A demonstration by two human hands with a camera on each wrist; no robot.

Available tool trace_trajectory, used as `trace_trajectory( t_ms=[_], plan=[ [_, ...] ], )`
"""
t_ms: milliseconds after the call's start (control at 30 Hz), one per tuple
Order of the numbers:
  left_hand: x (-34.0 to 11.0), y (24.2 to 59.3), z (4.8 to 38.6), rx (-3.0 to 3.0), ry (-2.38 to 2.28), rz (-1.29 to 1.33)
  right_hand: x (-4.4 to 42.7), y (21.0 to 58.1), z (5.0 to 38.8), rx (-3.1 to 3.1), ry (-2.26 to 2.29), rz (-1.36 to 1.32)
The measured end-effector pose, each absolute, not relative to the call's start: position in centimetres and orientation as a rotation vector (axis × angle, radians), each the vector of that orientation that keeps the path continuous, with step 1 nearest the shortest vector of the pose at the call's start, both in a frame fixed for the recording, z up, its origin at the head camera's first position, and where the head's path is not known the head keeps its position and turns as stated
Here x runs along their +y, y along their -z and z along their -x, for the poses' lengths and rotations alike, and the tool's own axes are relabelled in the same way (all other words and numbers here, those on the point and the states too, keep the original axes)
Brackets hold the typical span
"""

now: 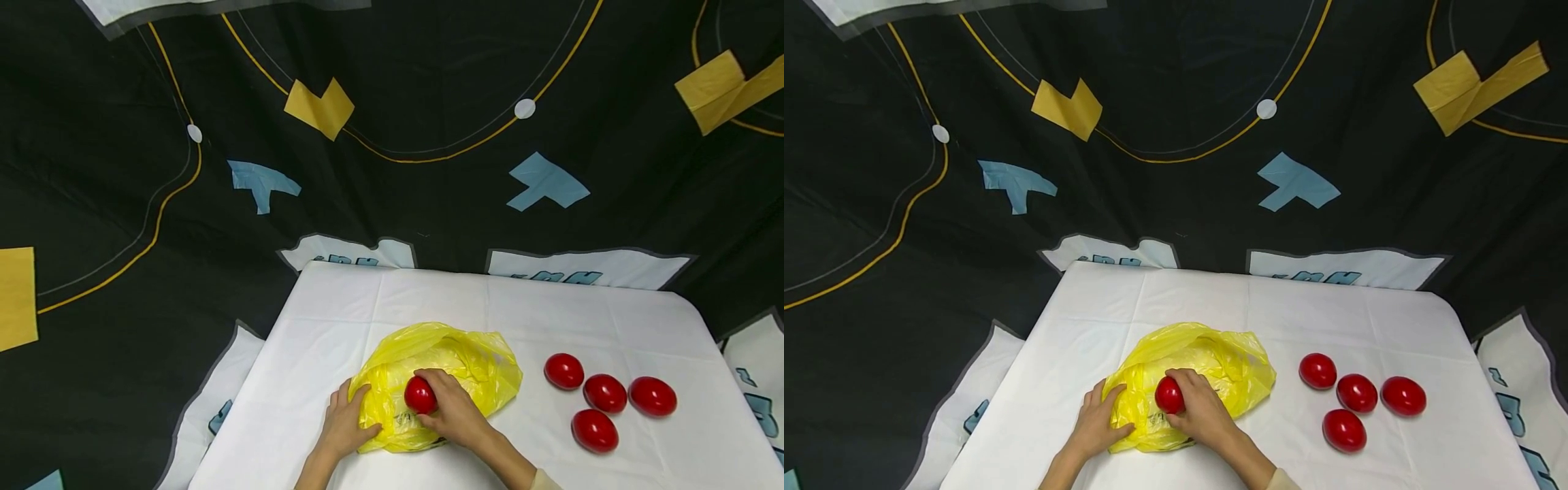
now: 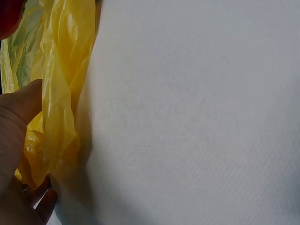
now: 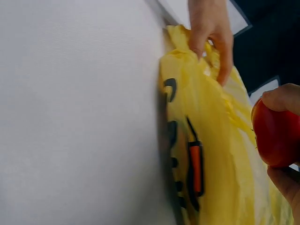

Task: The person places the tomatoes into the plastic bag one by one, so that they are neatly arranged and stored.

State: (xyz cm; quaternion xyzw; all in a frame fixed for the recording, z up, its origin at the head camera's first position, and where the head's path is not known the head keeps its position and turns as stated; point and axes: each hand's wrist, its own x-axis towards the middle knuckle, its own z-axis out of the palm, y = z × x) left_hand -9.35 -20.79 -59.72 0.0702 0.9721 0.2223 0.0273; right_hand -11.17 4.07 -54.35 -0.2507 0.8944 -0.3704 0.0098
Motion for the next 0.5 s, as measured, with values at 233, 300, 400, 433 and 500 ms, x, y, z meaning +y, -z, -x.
trace_trajectory(
  t_ms=[233, 300, 400, 433, 500],
  plan=[
    [-20.7, 59.6, 9.6, 2.993, -0.689, -0.209, 3.1, 55.8, 11.1, 2.789, 1.077, 0.873],
    [-20.7, 59.5, 9.6, 2.99, -0.698, -0.203, 2.8, 56.2, 11.1, 2.78, 1.054, 0.882],
    [-20.6, 59.5, 9.5, 2.992, -0.701, -0.196, 2.5, 56.7, 11.1, 2.761, 1.029, 0.879],
    [-20.6, 59.5, 9.4, 2.992, -0.702, -0.194, 2.4, 56.9, 11.1, 2.759, 1.018, 0.877],
    [-20.6, 59.5, 9.3, 2.99, -0.7, -0.187, 2.3, 57.3, 11.0, 2.754, 0.999, 0.868]
  ],
)
